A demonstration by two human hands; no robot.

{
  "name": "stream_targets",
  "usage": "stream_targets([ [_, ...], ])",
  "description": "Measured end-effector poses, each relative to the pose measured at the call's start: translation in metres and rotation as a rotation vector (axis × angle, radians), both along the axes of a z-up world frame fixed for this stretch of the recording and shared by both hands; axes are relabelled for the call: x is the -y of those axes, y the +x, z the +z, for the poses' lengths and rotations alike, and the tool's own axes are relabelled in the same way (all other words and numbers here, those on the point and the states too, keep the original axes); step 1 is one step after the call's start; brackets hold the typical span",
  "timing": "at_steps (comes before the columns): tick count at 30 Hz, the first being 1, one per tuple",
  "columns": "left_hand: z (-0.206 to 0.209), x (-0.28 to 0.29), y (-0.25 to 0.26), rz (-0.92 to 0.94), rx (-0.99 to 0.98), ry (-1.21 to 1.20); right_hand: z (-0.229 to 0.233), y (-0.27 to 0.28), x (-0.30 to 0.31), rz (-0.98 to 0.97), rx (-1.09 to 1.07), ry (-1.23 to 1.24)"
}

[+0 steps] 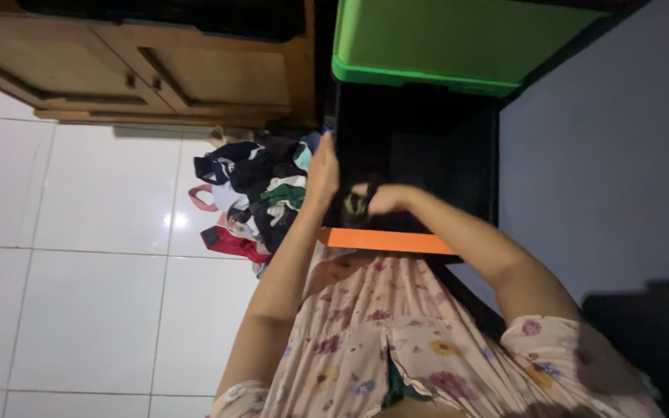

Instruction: The person folds various small clothing items, including socks and underwear, one by one and places them into an open drawer. The person handles each item individually, folding it neatly before stacking it inside the drawer.

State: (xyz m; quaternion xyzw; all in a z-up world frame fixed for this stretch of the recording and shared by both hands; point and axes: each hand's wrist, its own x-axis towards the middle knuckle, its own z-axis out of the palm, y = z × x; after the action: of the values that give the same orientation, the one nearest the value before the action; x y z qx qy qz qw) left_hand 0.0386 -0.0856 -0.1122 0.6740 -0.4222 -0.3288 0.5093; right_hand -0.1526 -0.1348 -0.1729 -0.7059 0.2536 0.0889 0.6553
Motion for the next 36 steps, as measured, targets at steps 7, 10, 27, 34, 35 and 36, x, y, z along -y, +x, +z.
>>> stream_targets([
  [7,0.029,-0.009,-0.002,-0.029,0.021,0.017,0.018,0.045,0.12,-0.923,0.096,-0.157],
  [10,0.041,-0.011,-0.004,-0.021,-0.01,0.099,-0.023,0.08,0.171,-1.159,0.186,-0.056],
  [27,0.009,-0.006,-0.001,-0.012,0.025,-0.091,-0.038,0.057,0.039,-0.817,0.656,-0.336],
  [34,0.02,-0.005,0.001,0.015,0.033,-0.018,-0.001,0.039,-0.03,-0.789,0.372,-0.082],
  [35,0.024,-0.005,0.0,0.006,0.041,-0.009,0.006,0.037,-0.032,-0.805,0.308,-0.026],
  [36,0.028,-0.008,-0.002,-0.002,0.049,0.0,0.015,0.029,-0.026,-0.646,0.211,-0.038],
])
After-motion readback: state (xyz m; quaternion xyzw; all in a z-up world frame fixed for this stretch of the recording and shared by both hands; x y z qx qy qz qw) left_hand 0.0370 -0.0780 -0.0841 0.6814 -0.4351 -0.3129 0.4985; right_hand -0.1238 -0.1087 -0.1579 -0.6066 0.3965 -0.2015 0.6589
